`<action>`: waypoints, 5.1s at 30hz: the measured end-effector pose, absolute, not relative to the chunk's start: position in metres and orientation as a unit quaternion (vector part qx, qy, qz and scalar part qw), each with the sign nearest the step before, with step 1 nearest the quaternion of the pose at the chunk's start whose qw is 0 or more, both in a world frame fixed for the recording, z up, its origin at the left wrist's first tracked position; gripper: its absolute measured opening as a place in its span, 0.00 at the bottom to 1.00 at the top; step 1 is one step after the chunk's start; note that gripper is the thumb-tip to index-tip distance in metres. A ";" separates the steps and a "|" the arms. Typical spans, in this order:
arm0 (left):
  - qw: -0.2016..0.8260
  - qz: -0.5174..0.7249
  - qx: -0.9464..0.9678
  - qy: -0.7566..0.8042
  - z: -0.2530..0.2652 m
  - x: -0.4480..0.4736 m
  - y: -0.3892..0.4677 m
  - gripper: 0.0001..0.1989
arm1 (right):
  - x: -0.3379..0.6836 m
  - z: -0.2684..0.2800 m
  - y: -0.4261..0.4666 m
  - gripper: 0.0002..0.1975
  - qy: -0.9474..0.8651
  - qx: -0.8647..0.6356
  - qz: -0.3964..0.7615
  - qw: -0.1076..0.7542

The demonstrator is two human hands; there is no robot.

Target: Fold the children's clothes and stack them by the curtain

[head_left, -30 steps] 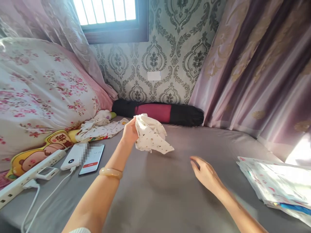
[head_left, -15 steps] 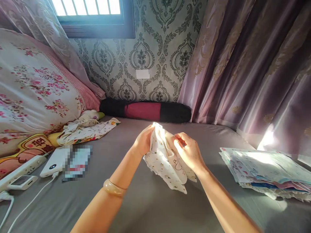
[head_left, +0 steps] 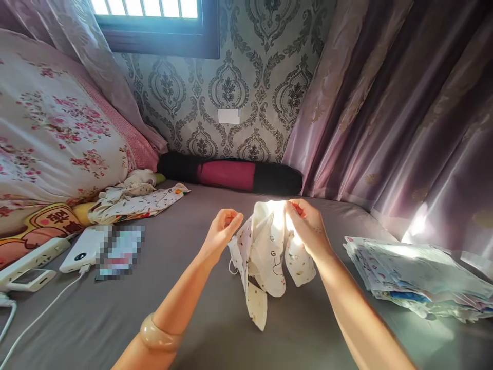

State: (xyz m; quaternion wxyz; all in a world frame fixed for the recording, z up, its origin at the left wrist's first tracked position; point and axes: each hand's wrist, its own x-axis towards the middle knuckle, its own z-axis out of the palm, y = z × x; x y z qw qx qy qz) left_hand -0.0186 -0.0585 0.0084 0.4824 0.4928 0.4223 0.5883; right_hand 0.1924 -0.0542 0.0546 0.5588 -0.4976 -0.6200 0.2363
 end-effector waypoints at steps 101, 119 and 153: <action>-0.061 0.527 0.712 0.460 0.076 -0.037 -0.022 0.12 | 0.236 0.076 -0.039 0.11 -0.714 -0.521 -0.112 0.454; -0.035 0.516 0.700 0.492 0.123 -0.091 -0.161 0.10 | 0.220 0.123 -0.154 0.09 -0.743 -0.469 0.019 0.478; 0.029 0.249 0.791 0.558 -0.087 -0.050 0.041 0.16 | 0.235 -0.072 0.002 0.14 -0.763 -0.635 -0.008 0.122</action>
